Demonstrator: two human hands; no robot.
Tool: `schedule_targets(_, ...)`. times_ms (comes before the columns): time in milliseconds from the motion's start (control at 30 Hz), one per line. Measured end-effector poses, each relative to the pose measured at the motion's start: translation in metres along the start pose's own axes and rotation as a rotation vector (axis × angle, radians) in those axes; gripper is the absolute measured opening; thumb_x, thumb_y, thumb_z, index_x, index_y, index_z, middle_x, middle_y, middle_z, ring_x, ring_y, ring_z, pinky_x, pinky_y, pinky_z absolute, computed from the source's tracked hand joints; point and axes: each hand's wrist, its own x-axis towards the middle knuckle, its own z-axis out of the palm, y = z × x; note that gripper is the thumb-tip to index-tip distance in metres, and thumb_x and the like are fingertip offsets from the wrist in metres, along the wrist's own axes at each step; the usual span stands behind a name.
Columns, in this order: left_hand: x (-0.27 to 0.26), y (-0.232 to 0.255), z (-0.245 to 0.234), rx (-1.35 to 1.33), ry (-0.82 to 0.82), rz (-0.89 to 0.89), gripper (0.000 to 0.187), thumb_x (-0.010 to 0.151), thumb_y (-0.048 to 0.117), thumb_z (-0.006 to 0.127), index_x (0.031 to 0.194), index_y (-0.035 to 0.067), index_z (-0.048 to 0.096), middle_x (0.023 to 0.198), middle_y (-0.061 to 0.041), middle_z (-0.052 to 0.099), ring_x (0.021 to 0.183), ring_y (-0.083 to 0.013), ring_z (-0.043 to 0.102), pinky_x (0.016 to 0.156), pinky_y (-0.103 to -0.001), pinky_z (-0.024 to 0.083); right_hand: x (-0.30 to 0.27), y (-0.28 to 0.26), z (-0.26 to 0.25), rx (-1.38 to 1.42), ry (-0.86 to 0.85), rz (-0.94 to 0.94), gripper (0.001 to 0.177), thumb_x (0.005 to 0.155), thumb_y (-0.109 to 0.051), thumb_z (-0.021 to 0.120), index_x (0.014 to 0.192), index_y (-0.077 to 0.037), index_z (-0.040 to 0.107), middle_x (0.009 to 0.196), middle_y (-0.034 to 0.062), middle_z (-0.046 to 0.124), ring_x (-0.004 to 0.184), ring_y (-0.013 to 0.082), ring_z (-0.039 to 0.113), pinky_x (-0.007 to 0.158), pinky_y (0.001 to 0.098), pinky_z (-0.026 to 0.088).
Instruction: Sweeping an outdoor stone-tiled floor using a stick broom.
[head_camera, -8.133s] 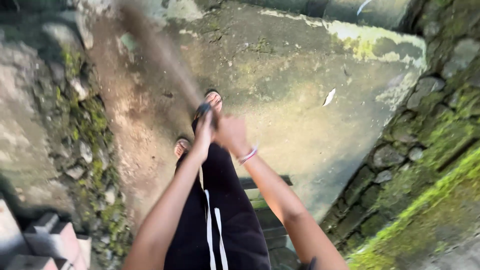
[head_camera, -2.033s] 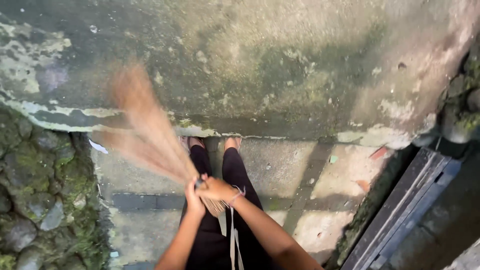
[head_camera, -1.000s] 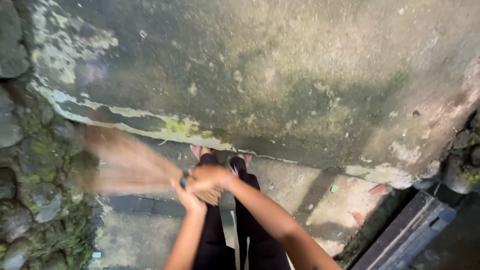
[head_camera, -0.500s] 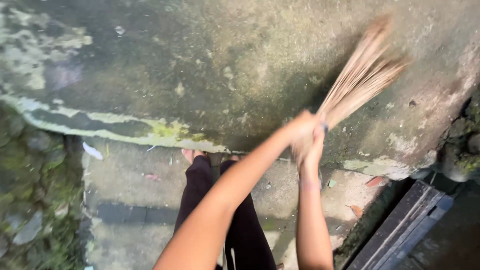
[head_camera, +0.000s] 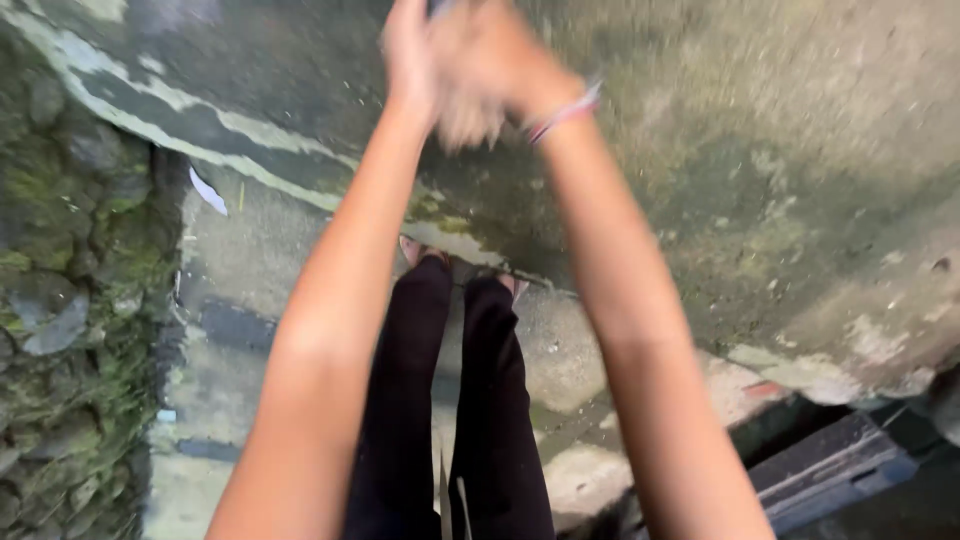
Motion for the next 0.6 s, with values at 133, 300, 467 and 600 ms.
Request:
schedule_targets(133, -0.153, 0.081, 0.013, -0.105, 0.352, -0.027, 0.046, 0.106, 0.03, 0.061, 0.142, 0.002, 0.055, 0.123, -0.007, 0.065, 0.108, -0.0195, 0.064, 0.095, -0.034, 0.057, -0.065, -0.046, 0.076, -0.312, -0.457, -0.096, 0.048, 0.082, -0.049, 0.061, 0.082, -0.002, 0.072, 0.075, 0.0155, 0.071, 0.063, 0.0268, 0.068, 0.061, 0.0425, 0.056)
schedule_targets(300, -0.376, 0.087, 0.084, 0.123, 0.828, -0.274, 0.081, 0.098, 0.058, 0.045, 0.158, 0.007, 0.026, 0.164, -0.006, 0.029, 0.148, -0.0201, 0.032, 0.12, -0.036, 0.025, -0.208, -0.067, 0.088, -0.129, -0.899, -0.098, 0.061, 0.074, -0.068, 0.066, 0.076, -0.007, 0.064, 0.069, 0.0104, 0.071, 0.059, 0.0234, 0.064, 0.053, 0.0411, 0.052)
schedule_targets(467, -0.493, 0.001, 0.134, 0.156, 0.6, -0.526, 0.058, 0.103, 0.047, 0.05, 0.131, -0.002, 0.059, 0.126, -0.016, 0.066, 0.115, -0.0246, 0.063, 0.103, -0.038, 0.048, -0.336, -0.11, -0.017, -0.316, -0.832, 0.295, 0.053, 0.073, -0.047, 0.071, 0.103, -0.004, 0.07, 0.077, 0.0191, 0.071, 0.07, 0.036, 0.067, 0.067, 0.0483, 0.053)
schedule_targets(600, -0.382, 0.056, 0.207, 0.169, 0.153, -0.448, 0.052, 0.096, 0.028, 0.07, 0.131, -0.007, 0.055, 0.117, -0.016, 0.066, 0.107, -0.0226, 0.064, 0.096, -0.036, 0.052, -0.381, -0.107, -0.036, -0.159, -0.396, 0.411, 0.051, 0.07, -0.035, 0.07, 0.111, -0.004, 0.064, 0.072, 0.0154, 0.069, 0.067, 0.0297, 0.069, 0.066, 0.0429, 0.055)
